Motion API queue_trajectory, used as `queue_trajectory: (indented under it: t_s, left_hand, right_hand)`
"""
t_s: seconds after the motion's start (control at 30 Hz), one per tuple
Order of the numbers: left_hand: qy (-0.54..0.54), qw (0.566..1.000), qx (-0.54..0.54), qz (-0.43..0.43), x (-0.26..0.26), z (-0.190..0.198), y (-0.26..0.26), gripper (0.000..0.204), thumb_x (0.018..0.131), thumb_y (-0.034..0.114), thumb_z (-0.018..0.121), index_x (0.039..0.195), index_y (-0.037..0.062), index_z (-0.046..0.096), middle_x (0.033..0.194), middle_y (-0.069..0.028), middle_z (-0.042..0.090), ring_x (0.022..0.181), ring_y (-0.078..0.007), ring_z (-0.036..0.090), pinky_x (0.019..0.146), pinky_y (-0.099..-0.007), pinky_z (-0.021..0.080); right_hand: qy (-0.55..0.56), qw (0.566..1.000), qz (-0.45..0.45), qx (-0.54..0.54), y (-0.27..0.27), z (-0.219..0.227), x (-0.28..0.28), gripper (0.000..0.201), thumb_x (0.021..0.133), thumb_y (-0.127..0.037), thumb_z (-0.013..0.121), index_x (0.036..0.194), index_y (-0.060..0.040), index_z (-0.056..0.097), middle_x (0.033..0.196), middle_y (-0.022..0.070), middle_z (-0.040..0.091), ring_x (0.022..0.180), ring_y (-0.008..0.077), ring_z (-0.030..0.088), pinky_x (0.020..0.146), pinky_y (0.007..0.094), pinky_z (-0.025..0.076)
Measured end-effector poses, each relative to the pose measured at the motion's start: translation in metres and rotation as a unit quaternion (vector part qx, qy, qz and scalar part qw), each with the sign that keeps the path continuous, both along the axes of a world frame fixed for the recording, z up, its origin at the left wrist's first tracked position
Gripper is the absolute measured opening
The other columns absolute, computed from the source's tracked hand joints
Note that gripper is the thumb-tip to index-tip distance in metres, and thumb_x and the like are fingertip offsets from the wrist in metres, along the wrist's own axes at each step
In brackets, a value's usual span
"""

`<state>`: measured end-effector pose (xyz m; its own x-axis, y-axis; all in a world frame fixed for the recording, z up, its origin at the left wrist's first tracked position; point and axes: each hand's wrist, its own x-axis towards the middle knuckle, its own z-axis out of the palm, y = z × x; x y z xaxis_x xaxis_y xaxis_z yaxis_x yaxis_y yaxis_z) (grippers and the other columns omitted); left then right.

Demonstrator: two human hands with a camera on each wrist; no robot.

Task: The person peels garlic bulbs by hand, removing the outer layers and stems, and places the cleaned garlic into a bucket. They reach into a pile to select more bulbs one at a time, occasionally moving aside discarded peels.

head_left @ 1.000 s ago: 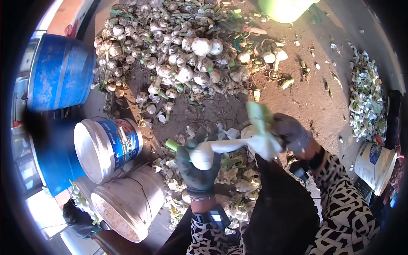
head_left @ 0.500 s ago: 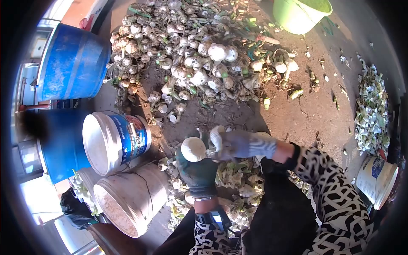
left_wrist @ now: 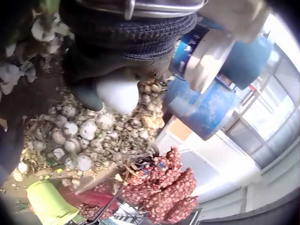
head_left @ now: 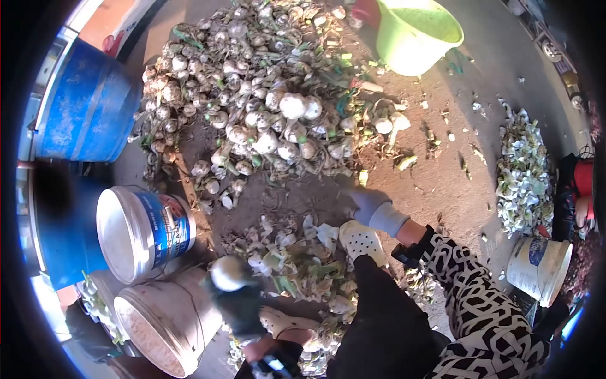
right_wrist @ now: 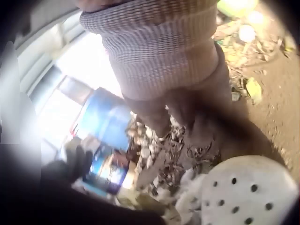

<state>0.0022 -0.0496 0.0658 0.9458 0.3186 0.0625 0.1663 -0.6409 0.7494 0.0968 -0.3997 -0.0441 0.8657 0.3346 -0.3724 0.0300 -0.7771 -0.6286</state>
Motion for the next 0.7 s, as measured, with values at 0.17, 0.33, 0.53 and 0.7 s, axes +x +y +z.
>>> queue_trajectory:
  t_s: [0.17, 0.33, 0.53, 0.7]
  left_hand:
    - [-0.198, 0.443, -0.871, -0.072, -0.044, 0.113, 0.127, 0.066, 0.086, 0.014, 0.065, 0.140, -0.0072, 0.034, 0.135, -0.0196, 0.048, 0.123, -0.0324, 0.051, 0.090, -0.0369, 0.050]
    - [-0.138, 0.635, -0.750, -0.119, -0.030, 0.110, 0.102, 0.065, 0.095, 0.036, 0.052, 0.146, 0.0014, 0.031, 0.148, -0.0140, 0.038, 0.123, -0.0305, 0.050, 0.095, -0.0425, 0.049]
    - [0.022, 0.980, -0.162, -0.112, 0.040, 0.030, -0.099, 0.078, 0.083, 0.008, 0.071, 0.148, 0.0083, 0.029, 0.146, -0.0136, 0.040, 0.119, -0.0262, 0.054, 0.093, -0.0334, 0.049]
    - [-0.015, 0.948, -0.289, -0.133, 0.055, -0.008, -0.144, 0.071, 0.076, 0.008, 0.079, 0.138, 0.0077, 0.044, 0.123, -0.0128, 0.058, 0.105, -0.0250, 0.062, 0.084, -0.0355, 0.053]
  right_hand:
    - [-0.118, 0.966, -0.211, -0.087, -0.019, -0.005, 0.054, 0.052, 0.088, -0.040, 0.059, 0.133, -0.0153, 0.048, 0.110, 0.0178, 0.065, 0.097, 0.0379, 0.064, 0.083, 0.0463, 0.051]
    - [0.009, 0.947, -0.320, -0.014, -0.003, -0.037, 0.117, 0.053, 0.086, -0.041, 0.065, 0.126, -0.0080, 0.056, 0.113, 0.0183, 0.065, 0.094, 0.0303, 0.066, 0.080, 0.0398, 0.052]
    - [0.113, 0.855, -0.270, 0.428, 0.031, 0.030, 0.060, 0.032, 0.082, -0.011, 0.070, 0.113, -0.0046, 0.064, 0.100, 0.0112, 0.069, 0.089, 0.0152, 0.065, 0.075, 0.0293, 0.051]
    - [0.140, 0.804, -0.202, 0.541, 0.044, 0.099, 0.016, 0.020, 0.084, -0.017, 0.072, 0.100, -0.0072, 0.069, 0.086, 0.0043, 0.069, 0.085, 0.0112, 0.063, 0.078, 0.0267, 0.049]
